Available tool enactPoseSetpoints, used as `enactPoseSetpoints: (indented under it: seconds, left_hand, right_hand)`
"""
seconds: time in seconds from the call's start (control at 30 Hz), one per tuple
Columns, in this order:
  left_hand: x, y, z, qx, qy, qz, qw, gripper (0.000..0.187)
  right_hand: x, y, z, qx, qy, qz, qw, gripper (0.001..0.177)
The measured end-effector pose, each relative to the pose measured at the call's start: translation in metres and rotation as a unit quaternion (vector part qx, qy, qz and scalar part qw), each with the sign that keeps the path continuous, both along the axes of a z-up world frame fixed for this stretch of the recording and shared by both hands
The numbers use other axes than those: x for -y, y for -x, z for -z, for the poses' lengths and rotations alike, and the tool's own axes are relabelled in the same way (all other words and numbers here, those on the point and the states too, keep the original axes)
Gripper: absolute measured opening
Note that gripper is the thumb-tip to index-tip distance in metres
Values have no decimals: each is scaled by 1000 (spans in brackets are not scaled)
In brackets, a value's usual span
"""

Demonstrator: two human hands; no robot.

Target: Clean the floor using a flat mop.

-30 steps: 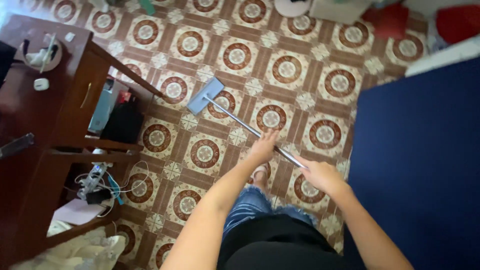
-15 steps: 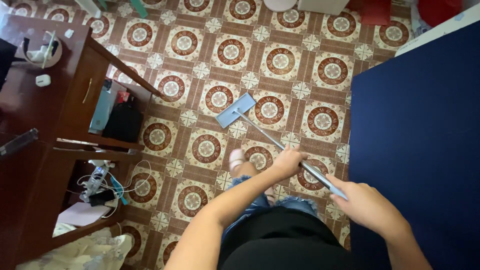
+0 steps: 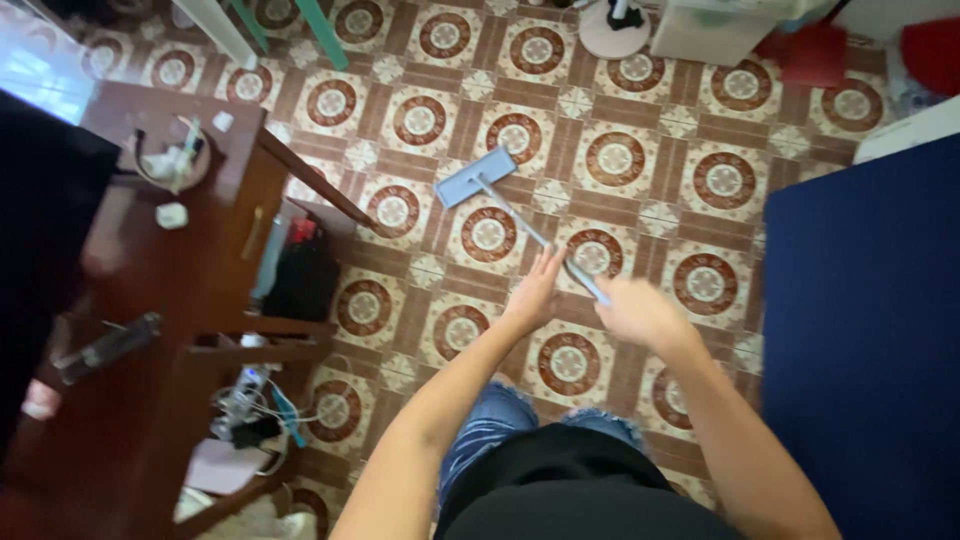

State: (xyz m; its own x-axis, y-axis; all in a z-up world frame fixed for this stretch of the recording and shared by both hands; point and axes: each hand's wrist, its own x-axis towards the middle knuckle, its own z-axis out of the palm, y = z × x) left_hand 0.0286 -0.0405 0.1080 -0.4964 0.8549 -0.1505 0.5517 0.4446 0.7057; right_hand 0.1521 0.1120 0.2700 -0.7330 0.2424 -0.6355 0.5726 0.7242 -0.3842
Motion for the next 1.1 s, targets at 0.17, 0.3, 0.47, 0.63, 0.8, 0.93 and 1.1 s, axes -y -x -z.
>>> enactPoseSetpoints:
  seconds: [0.17,0.3,0.47,0.63,0.8,0.93,1.1]
  left_hand:
    - [38,82,-36,14,16,-41,999,96]
    - [58,125,-38,13,18,-54,998,90]
    - [81,150,5,-33,38,-11,999,86]
    - [92,135,40,9,100,6,995,89]
    - [94,89,56,-27,78,77,994,90]
    - [92,23,35,-31,110,142,983,94]
    - [102,-82,44,-37,54,250,966,75]
  right_hand:
    - [18,146,35,-61,-4,17,998,24]
    - [40,233,39,-33,19,71,997,24]
    - [61,238,100,-97,-52,79,991,30]
    - [71,162,136,-147,-66,119,980,46]
    - [92,57,108,-87,-47,148,984,58]
    - [123,-40,39,38,-23,177,983,56]
    - [171,-167,-41,92,-25,239,966,55]
